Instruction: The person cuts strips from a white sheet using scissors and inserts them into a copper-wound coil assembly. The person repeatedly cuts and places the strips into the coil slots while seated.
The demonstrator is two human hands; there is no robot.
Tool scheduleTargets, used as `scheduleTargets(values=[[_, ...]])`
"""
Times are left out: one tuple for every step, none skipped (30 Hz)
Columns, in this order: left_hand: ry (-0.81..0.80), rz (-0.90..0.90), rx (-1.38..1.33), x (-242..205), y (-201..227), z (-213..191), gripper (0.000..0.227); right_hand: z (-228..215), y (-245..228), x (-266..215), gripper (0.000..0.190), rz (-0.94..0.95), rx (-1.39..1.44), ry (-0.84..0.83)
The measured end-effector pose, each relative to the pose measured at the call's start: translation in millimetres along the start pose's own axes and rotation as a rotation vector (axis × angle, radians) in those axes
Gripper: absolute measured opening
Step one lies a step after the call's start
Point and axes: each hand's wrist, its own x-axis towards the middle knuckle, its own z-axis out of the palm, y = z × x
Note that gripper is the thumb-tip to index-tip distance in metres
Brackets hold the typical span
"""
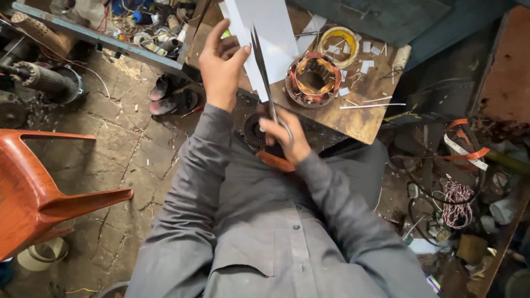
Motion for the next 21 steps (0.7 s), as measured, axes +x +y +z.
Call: scheduleTargets(values=[[0.018, -0.006, -0.042, -5, 1, 2, 0.057, -4, 5, -22, 0.053, 0.047, 0.078, -0.024], [-0.004, -0.034, -0.026, -8, 3, 5, 0.049, -8, 10, -42, 0.055, 0.094, 0.156, -0.048], [-0.027, -0.062, -0.010, -11, 5, 7, 0.041, -10, 15, -57, 0.055, 0.059, 0.149, -0.032], [-0.050, -0.090, 0.006, -12, 7, 10, 0.034, -11, 20, -69, 0.055, 0.024, 0.142, -0.016], [-0.113, -0.135, 0.034, -14, 8, 14, 0.031, -14, 23, -79, 0.055, -0.007, 0.136, 0.002], [-0.176, -0.180, 0.062, -16, 10, 18, 0.028, -19, 24, -87, 0.054, -0.008, 0.120, 0.026], [-0.243, -0.225, 0.092, -17, 13, 23, 0.027, -24, 24, -94, 0.054, -0.011, 0.106, 0.050], [-0.314, -0.260, 0.147, -18, 17, 29, 0.027, -27, 24, -98, 0.053, -0.013, 0.092, 0.075], [-0.386, -0.297, 0.205, -18, 21, 34, 0.027, -31, 23, -100, 0.053, -0.012, 0.063, 0.096], [-0.458, -0.333, 0.263, -19, 26, 40, 0.028, -36, 22, -99, 0.053, -0.010, 0.033, 0.116], [-0.512, -0.304, 0.353, -19, 33, 47, 0.029, -41, 19, -96, 0.053, -0.015, -0.002, 0.137], [-0.566, -0.273, 0.443, -20, 40, 53, 0.030, -45, 16, -94, 0.052, -0.022, 0.001, 0.149], [-0.614, -0.237, 0.534, -19, 48, 59, 0.031, -47, 13, -91, 0.052, -0.029, 0.002, 0.157], [-0.610, -0.181, 0.559, -16, 55, 64, 0.033, -49, 10, -87, 0.051, -0.037, 0.003, 0.164], [-0.601, -0.128, 0.584, -15, 60, 67, 0.035, -50, 7, -85, 0.051, -0.048, 0.014, 0.171], [-0.592, -0.075, 0.609, -15, 65, 69, 0.037, -51, 4, -83, 0.052, -0.059, 0.024, 0.178], [-0.607, -0.086, 0.657, -13, 69, 68, 0.034, -51, 1, -80, 0.052, -0.071, 0.036, 0.181], [-0.623, -0.098, 0.704, -10, 72, 67, 0.032, -52, -1, -76, 0.052, -0.073, 0.035, 0.172], [-0.639, -0.115, 0.749, -8, 72, 66, 0.030, -54, -4, -75, 0.052, -0.070, 0.033, 0.166], [-0.667, -0.143, 0.702, -4, 71, 64, 0.030, -55, -7, -72, 0.052, -0.067, 0.030, 0.160], [-0.693, -0.173, 0.656, 0, 70, 60, 0.031, -55, -8, -70, 0.052, -0.066, 0.031, 0.146]])
